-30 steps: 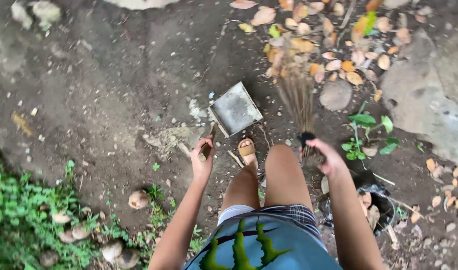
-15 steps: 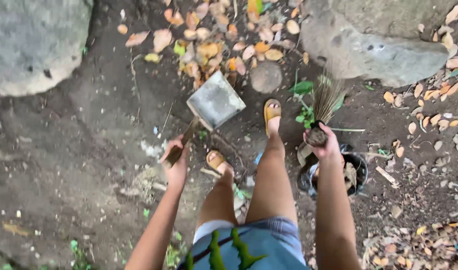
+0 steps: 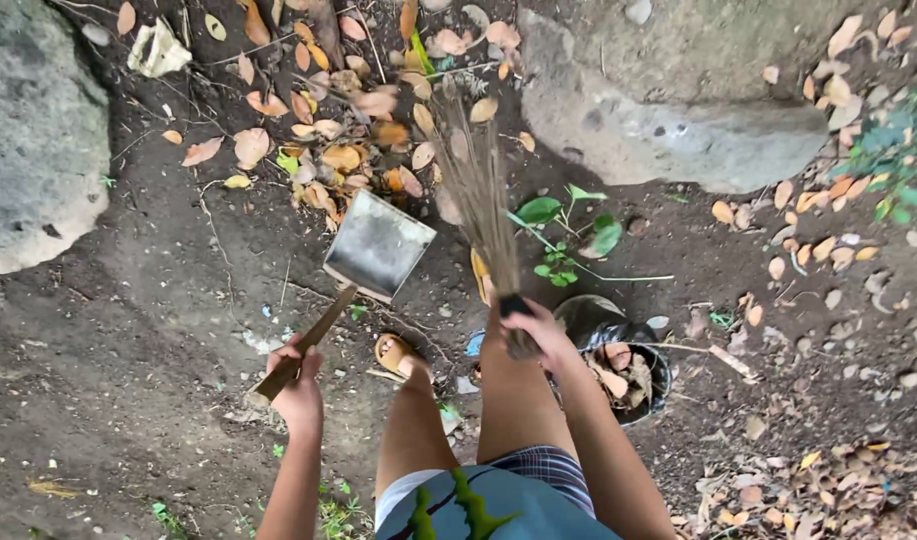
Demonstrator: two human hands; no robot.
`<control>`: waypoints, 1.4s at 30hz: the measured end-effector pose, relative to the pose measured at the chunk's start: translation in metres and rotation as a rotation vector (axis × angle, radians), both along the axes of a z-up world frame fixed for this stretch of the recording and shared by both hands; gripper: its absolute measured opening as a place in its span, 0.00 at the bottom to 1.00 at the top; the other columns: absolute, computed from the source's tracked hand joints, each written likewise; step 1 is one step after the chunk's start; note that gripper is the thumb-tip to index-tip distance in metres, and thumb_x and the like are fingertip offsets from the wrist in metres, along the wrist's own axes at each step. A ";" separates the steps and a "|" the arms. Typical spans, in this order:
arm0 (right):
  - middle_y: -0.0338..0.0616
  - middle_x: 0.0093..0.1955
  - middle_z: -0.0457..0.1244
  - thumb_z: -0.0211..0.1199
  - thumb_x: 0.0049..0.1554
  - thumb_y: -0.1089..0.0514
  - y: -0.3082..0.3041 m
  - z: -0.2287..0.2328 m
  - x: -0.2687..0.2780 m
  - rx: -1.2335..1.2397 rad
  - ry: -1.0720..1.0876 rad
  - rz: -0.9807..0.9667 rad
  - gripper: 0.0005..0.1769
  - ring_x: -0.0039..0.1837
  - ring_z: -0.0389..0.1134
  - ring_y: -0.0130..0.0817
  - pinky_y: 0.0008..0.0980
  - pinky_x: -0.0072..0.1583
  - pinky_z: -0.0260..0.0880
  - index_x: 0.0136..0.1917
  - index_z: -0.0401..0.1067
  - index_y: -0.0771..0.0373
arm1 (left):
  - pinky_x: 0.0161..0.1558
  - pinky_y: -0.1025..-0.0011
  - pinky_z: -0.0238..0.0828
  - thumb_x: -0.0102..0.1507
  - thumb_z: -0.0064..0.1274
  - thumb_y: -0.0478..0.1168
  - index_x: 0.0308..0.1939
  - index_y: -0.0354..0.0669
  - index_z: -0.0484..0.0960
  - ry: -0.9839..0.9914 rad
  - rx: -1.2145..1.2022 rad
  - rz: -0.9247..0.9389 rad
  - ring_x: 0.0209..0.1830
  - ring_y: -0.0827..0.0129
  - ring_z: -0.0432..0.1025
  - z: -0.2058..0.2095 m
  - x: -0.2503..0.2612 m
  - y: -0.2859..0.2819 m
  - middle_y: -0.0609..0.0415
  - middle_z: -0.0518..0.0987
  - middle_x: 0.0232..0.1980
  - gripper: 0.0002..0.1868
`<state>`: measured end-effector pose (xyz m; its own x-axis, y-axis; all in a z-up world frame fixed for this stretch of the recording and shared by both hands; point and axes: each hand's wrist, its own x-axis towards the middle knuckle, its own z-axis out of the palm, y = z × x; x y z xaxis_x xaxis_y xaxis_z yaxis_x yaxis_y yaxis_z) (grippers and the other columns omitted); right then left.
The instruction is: Sweeping dry leaves and debris into a dustpan and emptying them into a bucket in an outdoor garden area.
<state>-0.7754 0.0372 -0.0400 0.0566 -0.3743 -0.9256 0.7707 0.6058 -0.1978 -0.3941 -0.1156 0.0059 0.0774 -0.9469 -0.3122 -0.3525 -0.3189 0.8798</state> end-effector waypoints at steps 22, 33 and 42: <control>0.59 0.54 0.71 0.77 0.39 0.48 0.032 -0.095 -0.108 0.309 0.865 1.072 0.34 0.58 0.73 0.53 0.46 0.60 0.74 0.58 0.77 0.63 | 0.51 0.68 0.78 0.65 0.54 0.23 0.42 0.41 0.68 0.129 0.044 0.240 0.62 0.62 0.74 0.024 -0.046 -0.003 0.42 0.73 0.66 0.13; 0.60 0.54 0.69 0.75 0.44 0.48 0.060 -0.034 -0.096 0.137 1.069 1.385 0.58 0.56 0.72 0.55 0.48 0.57 0.73 0.82 0.52 0.53 | 0.50 0.70 0.83 0.65 0.53 0.23 0.43 0.41 0.67 0.131 0.075 0.201 0.60 0.62 0.74 0.018 -0.046 0.005 0.43 0.73 0.65 0.13; 0.63 0.57 0.68 0.76 0.38 0.47 -0.027 -0.094 -0.079 0.077 0.931 1.163 0.43 0.61 0.70 0.57 0.44 0.63 0.71 0.63 0.70 0.67 | 0.51 0.69 0.78 0.65 0.54 0.23 0.42 0.40 0.66 0.111 0.100 0.179 0.61 0.62 0.73 0.021 -0.049 -0.005 0.41 0.71 0.65 0.13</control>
